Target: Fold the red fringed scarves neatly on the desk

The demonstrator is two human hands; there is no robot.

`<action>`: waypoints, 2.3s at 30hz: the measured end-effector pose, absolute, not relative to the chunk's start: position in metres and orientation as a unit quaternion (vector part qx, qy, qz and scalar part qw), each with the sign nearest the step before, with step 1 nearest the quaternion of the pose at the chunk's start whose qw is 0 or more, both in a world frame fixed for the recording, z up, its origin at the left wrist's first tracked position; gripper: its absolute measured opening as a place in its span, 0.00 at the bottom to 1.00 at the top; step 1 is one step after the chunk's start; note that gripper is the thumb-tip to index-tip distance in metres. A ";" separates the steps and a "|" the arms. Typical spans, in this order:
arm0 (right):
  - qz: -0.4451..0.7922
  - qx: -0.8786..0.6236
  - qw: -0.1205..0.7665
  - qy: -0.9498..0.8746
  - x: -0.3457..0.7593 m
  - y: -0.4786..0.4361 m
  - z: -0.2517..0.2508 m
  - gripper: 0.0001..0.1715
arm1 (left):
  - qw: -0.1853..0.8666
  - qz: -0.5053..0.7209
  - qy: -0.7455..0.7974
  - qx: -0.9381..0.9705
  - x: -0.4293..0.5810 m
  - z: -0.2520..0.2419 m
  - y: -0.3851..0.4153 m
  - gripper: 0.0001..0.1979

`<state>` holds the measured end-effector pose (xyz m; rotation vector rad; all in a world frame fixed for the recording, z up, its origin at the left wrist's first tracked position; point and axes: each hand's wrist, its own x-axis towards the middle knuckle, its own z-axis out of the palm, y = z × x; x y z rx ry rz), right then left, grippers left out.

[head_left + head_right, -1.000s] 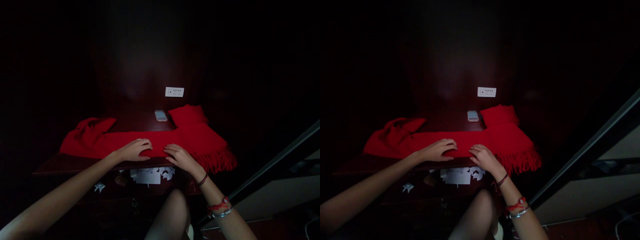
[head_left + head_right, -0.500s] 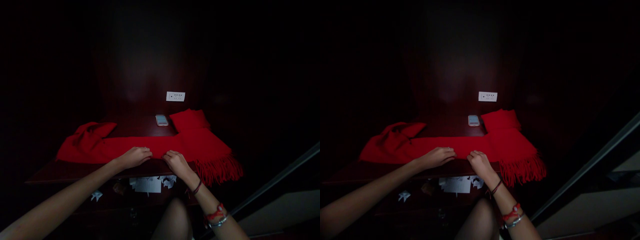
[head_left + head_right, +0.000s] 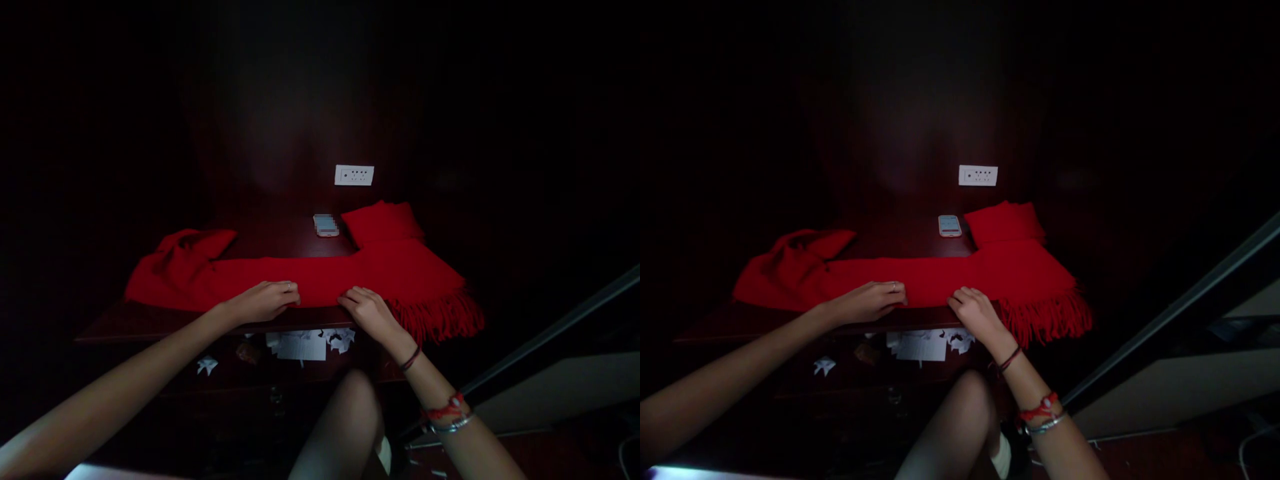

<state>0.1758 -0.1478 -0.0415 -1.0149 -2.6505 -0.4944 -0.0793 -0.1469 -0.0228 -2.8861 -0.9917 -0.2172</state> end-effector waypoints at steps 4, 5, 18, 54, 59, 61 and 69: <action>-0.162 -0.339 0.108 -0.920 0.187 -0.151 -0.039 0.13 | -0.017 -0.053 -0.321 -0.946 -0.096 -0.015 -0.152 0.15; -0.161 -0.337 0.107 -0.921 0.187 -0.151 -0.038 0.14 | -0.036 -0.044 -0.318 -0.946 -0.100 -0.012 -0.152 0.16; -0.111 -0.406 0.122 -0.899 0.176 -0.163 -0.033 0.16 | -0.033 -0.104 -0.397 -0.911 -0.054 -0.024 -0.123 0.20; 0.065 -0.537 0.042 -0.840 0.119 -0.107 -0.038 0.37 | -0.032 -0.036 -0.577 -0.815 -0.084 -0.048 -0.093 0.26; 0.049 -0.539 0.058 -0.839 0.126 -0.104 -0.052 0.36 | -0.039 -0.003 -0.653 -0.756 -0.162 -0.052 -0.094 0.27; 0.047 -0.535 0.074 -0.841 0.126 -0.105 -0.052 0.36 | -0.028 0.017 -0.689 -0.724 -0.190 -0.051 -0.097 0.27; -0.052 -0.388 0.218 -0.894 0.113 -0.132 -0.036 0.22 | 0.056 -0.034 -0.550 -0.832 -0.173 -0.021 -0.080 0.24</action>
